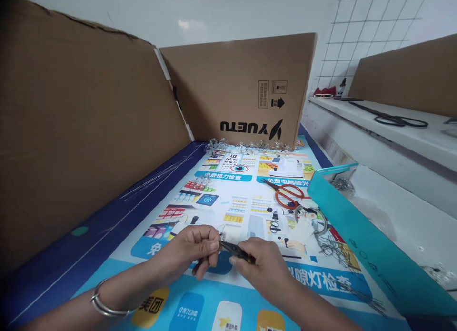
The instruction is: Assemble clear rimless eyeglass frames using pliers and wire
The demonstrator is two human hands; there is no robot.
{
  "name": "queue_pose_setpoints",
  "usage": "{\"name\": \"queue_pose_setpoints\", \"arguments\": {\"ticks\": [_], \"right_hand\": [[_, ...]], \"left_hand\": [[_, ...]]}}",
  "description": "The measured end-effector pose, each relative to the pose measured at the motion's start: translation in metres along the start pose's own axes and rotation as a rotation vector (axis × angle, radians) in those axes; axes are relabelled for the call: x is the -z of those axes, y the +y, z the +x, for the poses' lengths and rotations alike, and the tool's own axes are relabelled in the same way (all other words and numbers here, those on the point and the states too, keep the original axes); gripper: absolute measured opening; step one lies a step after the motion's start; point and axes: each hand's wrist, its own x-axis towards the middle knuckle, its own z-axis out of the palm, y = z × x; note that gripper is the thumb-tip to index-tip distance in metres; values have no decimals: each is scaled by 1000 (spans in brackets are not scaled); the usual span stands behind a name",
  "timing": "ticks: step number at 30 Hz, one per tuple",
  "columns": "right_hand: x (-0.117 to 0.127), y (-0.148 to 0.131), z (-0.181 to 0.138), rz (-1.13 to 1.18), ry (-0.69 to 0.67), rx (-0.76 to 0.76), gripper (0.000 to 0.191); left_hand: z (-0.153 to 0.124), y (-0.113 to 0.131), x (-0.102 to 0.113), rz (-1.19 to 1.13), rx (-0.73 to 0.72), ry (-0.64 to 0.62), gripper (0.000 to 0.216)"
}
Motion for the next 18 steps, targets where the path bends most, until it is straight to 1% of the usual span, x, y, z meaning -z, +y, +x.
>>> {"name": "queue_pose_setpoints", "arguments": {"ticks": [2,3,6,8,10,12,14,16,18], "right_hand": [[1,0,1,8,19,-4,22],[2,0,1,10,31,-18,22],[5,4,4,-12,60,-75,19],[6,8,5,-59,59,-95,19],[7,12,8,-119,48,-89,20],[7,15,11,-172,44,-82,20],[6,16,16,-204,45,-85,20],[5,17,22,-224,42,-96,19],[4,17,28,-243,31,-97,17]], "left_hand": [[-1,6,5,72,-27,12,27],[-2,9,9,119,-60,38,27],[-5,15,24,256,-187,167,24],[-5,14,34,326,-222,225,20],[-4,10,42,447,-235,258,15],[-2,4,49,614,-257,260,10],[0,-1,53,750,-287,235,11],[3,-4,57,802,-304,210,15],[5,-7,60,814,-288,203,17]]}}
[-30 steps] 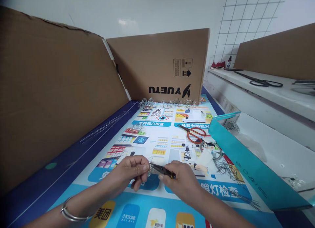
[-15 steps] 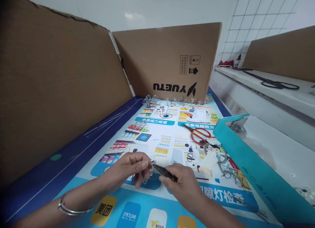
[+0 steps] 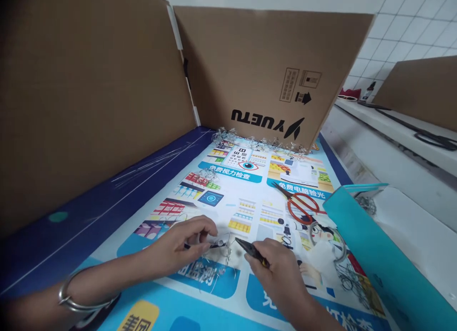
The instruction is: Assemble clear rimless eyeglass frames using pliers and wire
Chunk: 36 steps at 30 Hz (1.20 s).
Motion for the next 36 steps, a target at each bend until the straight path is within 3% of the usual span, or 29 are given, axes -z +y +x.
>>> {"name": "queue_pose_setpoints", "arguments": {"ticks": [8,18,36], "right_hand": [[-7,1,18,-42,-40,55,11],[-5,0,18,-23,-17,117,5],[-6,4,10,-86,-44,104,11]], "left_hand": [[3,-9,-4,-30,-17,-47,20],[9,-15,-4,-42,-33,-63,14],[1,-15,-7,-33,-132,5,11]]}}
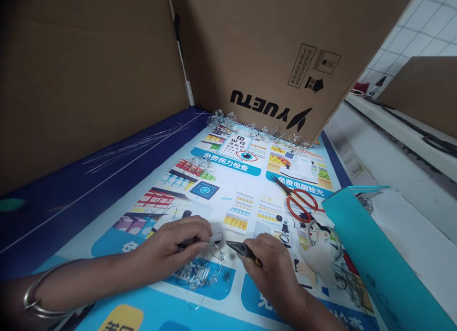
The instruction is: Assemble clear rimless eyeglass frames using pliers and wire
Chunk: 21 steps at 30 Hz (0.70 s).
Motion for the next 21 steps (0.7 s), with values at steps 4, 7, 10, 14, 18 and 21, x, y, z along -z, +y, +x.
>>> {"name": "queue_pose_setpoints", "arguments": {"ticks": [4,7,10,14,18,21], "right_hand": [[0,0,-2,-27,0,34,11],[-1,0,-3,-45,4,53,10],[-1,0,-3,-55,27,72,12],[-2,0,-5,-62,29,67,14],[-3,1,-6,-65,38,60,19],[-4,2,-6,-81,62,69,20]], "left_hand": [[-2,4,0,4,1,15,10],[-3,7,1,13,-11,29,11],[-3,7,1,8,-25,57,11],[-3,8,0,-6,-17,66,10],[-4,7,-1,-35,-18,46,10],[-5,7,-2,-75,-23,35,9]]}}
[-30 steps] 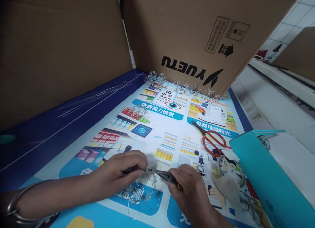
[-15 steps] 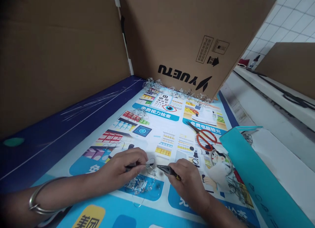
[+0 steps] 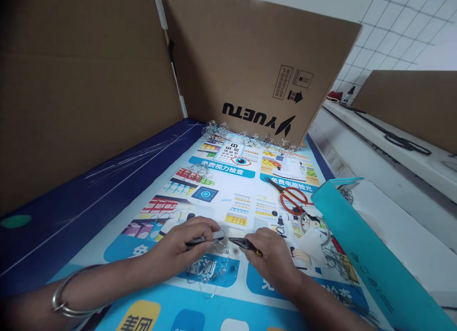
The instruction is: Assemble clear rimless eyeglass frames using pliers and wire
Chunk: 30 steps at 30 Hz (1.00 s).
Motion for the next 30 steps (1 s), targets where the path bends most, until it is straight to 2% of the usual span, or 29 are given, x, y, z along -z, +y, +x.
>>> {"name": "queue_pose_setpoints", "arguments": {"ticks": [11,30], "right_hand": [[0,-3,-1,-27,-20,5,14],[0,-3,0,14,-50,25,13]], "left_hand": [[-4,4,-2,-170,117,-45,12],[0,7,0,-213,176,-104,10]]}}
